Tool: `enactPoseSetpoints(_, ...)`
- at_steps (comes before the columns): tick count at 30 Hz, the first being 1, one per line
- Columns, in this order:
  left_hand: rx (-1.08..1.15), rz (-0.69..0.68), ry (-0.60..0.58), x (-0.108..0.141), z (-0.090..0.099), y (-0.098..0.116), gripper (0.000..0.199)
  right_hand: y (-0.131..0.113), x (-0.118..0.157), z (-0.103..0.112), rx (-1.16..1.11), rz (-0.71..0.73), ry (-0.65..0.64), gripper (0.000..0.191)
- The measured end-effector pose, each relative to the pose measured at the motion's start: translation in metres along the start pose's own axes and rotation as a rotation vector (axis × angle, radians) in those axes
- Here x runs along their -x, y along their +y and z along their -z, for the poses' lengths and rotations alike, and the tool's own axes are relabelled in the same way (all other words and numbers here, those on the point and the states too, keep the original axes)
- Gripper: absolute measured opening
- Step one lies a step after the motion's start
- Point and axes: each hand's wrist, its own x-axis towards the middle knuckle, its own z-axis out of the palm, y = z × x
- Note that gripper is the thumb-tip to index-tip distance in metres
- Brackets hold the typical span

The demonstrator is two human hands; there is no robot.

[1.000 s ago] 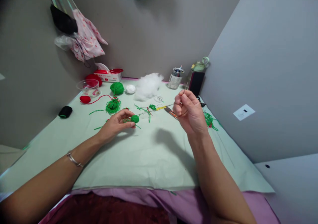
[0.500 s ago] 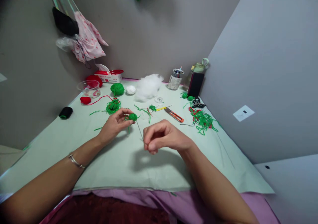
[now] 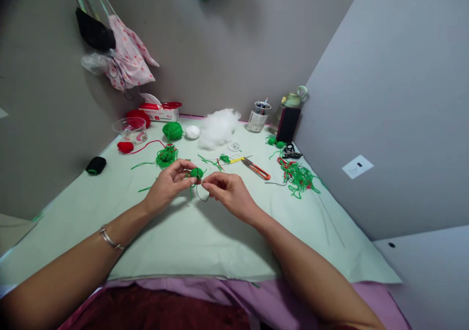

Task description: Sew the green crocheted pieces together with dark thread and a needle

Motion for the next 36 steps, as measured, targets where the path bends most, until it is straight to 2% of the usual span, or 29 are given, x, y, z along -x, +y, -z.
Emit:
enactPoseSetpoints(10, 0.041, 0.017, 0.004, 0.0, 0.001, -0.002, 0.032, -0.003, 0.001, -0.003, 0.066, -0.028, -0.013, 0.022)
enactPoseSetpoints(17, 0.043, 0.015, 0.024, 0.0, -0.001, -0.003, 0.032, -0.001, 0.0, -0.004, -0.031, -0.063, -0.031, 0.025)
enactPoseSetpoints(25, 0.197, 0.132, -0.003, 0.002, -0.004, -0.006, 0.025, 0.012, -0.002, -0.013, -0.113, 0.016, 0.029, 0.029)
enactPoseSetpoints(31, 0.183, 0.063, 0.034, 0.002, -0.005, -0.01, 0.028, 0.014, -0.001, -0.021, -0.132, 0.01, 0.129, 0.029)
enactPoseSetpoints(36, 0.111, -0.05, 0.064, 0.002, -0.004, -0.012, 0.029, 0.011, 0.0, -0.021, -0.135, 0.011, 0.093, 0.03)
